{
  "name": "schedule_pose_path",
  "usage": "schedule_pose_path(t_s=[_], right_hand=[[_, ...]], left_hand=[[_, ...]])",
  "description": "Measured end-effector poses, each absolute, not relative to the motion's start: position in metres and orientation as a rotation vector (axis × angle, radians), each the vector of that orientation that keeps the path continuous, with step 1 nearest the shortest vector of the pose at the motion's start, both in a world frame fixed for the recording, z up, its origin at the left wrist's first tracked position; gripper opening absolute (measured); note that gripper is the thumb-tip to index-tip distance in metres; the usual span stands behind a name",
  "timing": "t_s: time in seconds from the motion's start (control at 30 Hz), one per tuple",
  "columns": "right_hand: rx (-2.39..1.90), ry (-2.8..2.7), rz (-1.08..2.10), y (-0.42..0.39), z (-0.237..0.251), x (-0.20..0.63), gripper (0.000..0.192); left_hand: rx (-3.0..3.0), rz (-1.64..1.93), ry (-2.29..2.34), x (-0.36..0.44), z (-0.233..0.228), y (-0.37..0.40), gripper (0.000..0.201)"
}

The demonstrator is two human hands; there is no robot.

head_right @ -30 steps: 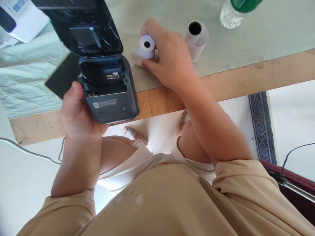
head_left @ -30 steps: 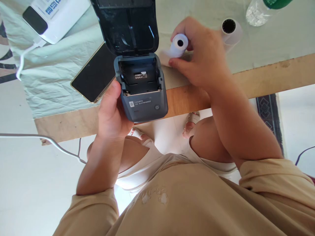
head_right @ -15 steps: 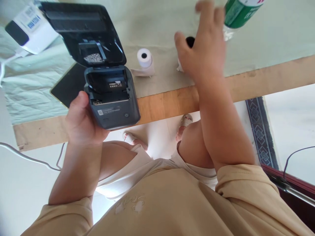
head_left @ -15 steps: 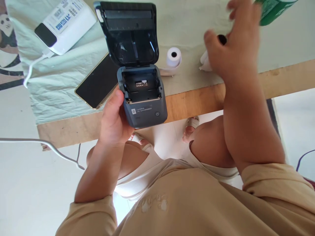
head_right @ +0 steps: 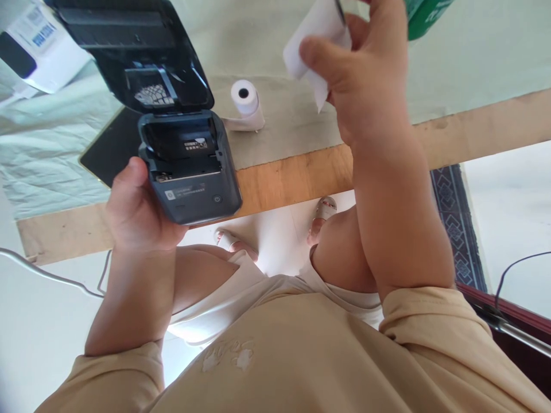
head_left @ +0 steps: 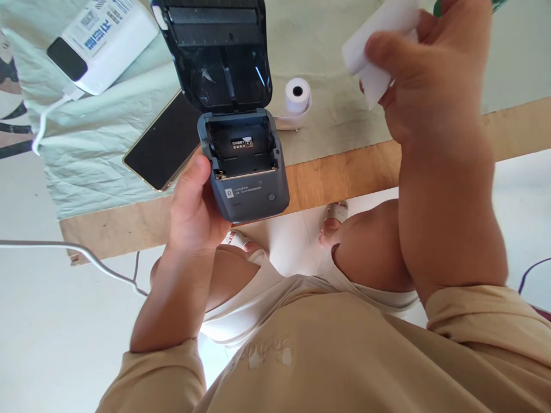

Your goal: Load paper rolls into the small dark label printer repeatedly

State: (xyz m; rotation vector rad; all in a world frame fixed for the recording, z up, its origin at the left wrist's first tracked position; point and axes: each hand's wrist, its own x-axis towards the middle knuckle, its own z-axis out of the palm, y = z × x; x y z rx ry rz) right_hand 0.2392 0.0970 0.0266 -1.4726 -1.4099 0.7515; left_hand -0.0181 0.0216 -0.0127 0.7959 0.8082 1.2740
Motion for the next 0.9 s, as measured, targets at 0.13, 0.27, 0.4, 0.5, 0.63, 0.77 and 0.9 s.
schedule_pose_path(t_s=[0.13, 0.27, 0.4, 0.5, 0.63, 0.77, 0.9], right_hand=[[-1.341, -0.775, 1.154, 0.105, 0.036, 0.233, 0.021], [-1.302, -0.759, 1.107, 0.101, 0.043, 0.222, 0.037], [-1.016, -1.052, 0.807, 0.082, 0.04, 0.201, 0.025], [-0.942, -1.466, 0.614, 0.066, 0.034, 0.182, 0.031], [-1.08, -1.953, 0.524, 0.053, 0.03, 0.164, 0.027], [-1.216, -2.308, 0.375, 0.052, 0.03, 0.158, 0.033], [-1.128, -2.272, 0.448, 0.054, 0.029, 0.159, 0.02]], left_hand=[[0.796, 1.296, 0.795, -0.017, -0.012, 0.021, 0.032], [0.763, 1.322, 0.788, -0.018, -0.013, 0.021, 0.03], [0.805, 1.298, 0.752, -0.022, -0.019, 0.021, 0.031], [0.875, 1.26, 0.792, -0.025, -0.021, 0.021, 0.036], [0.898, 1.26, 0.802, -0.026, -0.021, 0.02, 0.033], [0.886, 1.264, 0.763, -0.026, -0.02, 0.018, 0.033], [0.86, 1.252, 0.718, -0.026, -0.021, 0.017, 0.033]])
